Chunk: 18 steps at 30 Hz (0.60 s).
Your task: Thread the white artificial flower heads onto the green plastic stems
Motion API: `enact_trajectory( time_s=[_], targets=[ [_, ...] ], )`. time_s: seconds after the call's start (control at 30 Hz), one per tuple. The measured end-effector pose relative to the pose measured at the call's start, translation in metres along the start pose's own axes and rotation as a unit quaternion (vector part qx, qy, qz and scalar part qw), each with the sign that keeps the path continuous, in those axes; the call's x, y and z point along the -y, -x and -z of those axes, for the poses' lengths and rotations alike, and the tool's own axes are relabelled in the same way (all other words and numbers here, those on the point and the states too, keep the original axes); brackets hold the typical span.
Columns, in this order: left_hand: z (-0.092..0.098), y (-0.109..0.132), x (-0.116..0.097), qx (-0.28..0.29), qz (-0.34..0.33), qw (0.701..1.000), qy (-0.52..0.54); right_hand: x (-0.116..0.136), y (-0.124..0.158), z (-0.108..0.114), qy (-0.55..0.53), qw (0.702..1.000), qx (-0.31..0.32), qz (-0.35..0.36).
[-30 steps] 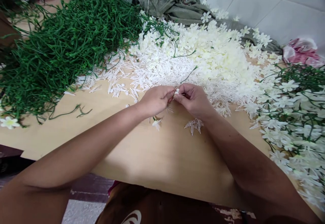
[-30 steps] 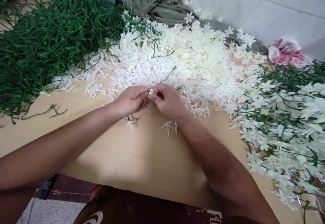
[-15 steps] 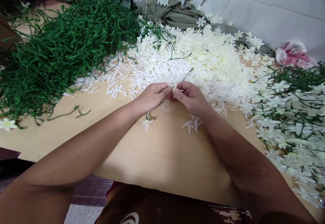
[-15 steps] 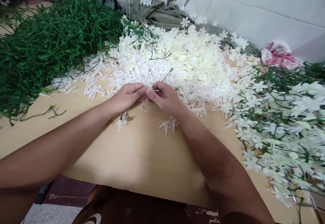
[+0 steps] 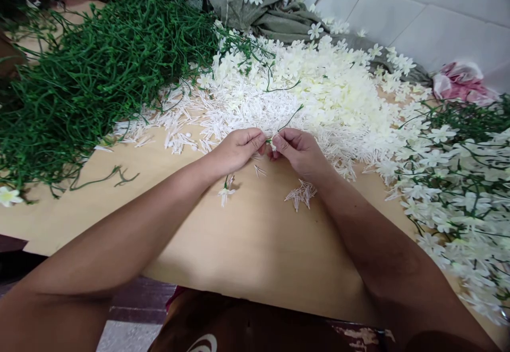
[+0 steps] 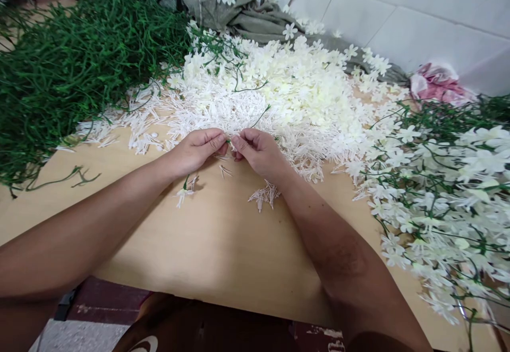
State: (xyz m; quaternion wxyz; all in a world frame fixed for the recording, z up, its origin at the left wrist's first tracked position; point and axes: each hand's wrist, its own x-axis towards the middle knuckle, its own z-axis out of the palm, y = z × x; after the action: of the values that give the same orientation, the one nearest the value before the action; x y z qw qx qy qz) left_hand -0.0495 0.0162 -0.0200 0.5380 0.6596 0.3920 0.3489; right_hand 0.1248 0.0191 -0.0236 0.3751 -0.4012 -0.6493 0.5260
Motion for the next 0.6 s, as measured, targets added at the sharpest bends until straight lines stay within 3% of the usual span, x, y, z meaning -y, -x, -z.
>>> enact_trajectory(
  time_s=[0.17,0.33,0.6],
  targets=[
    [-0.003,-0.001,-0.001,-0.023,0.028,0.999,-0.019,0.001,0.001,-0.004,0.034,0.999,-0.004,0.020],
    [-0.007,-0.002,-0.002,-0.036,0.029,0.999,0.027,0.001,0.003,-0.012,0.056,0.997,-0.009,0.048],
    [-0.003,-0.001,-0.008,0.011,0.054,0.995,0.078,-0.001,0.003,-0.012,-0.025,0.999,-0.037,0.024]
  ],
)
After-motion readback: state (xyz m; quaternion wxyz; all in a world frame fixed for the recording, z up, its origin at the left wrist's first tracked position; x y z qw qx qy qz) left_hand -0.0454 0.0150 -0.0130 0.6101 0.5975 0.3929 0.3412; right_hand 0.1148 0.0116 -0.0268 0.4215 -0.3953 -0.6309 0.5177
